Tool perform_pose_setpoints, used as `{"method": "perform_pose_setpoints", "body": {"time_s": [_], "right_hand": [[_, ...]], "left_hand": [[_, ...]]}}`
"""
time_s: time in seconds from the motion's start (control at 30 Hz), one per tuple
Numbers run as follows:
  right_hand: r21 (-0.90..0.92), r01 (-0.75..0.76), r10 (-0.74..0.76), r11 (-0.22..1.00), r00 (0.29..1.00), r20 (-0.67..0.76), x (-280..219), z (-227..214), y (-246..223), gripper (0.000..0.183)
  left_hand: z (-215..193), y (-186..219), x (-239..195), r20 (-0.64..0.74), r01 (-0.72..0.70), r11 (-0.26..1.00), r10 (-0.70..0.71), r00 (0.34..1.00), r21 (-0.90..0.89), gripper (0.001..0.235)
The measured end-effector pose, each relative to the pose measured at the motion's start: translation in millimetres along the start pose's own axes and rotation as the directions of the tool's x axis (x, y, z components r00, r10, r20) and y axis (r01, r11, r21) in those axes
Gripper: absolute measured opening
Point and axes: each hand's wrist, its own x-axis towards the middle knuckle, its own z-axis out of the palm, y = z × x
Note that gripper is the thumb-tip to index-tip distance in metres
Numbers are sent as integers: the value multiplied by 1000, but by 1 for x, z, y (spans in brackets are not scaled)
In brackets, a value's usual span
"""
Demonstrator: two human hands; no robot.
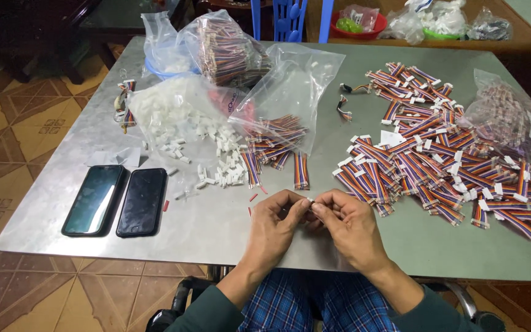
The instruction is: Assembling small ribbon cables by manually attaching plastic connectors to the ends
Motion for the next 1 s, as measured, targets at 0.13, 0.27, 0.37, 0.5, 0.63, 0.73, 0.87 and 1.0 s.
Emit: {"method": "perform_pose_setpoints", "body": {"time_s": [0.13,0.27,0.37,0.5,0.63,0.73,0.87,1.0], "right_hand": [[57,-21,21,998,1000,-6,6,0,6,13],[62,-156,152,986,987,59,7,-1,-3,9],[86,-238,234,967,970,60,8,-1,-4,8],[138,-159,149,978,986,81,7,-2,9,13],[237,-137,130,962,990,43,6,-2,18,9],[219,-112,106,969,994,39,4,1,16,10],[203,-199,191,959,980,60,6,-6,20,11],[-330,-302,250,894,949,-191,23,-34,-4,17]], "left_hand": [[-3,-7,8,18,14,999,-13,1000,-53,23],[-3,-8,7,22,50,987,-47,999,-150,27],[-3,-4,6,14,79,986,-78,997,-146,27],[1,-12,5,-6,29,993,-30,1000,-115,22],[6,-12,1,-21,-12,990,9,1000,-140,22],[4,-14,2,-17,19,995,-21,1000,-97,21],[-2,-14,7,19,-4,998,3,1000,67,25],[-33,1,16,-48,-158,695,267,963,701,20]]}}
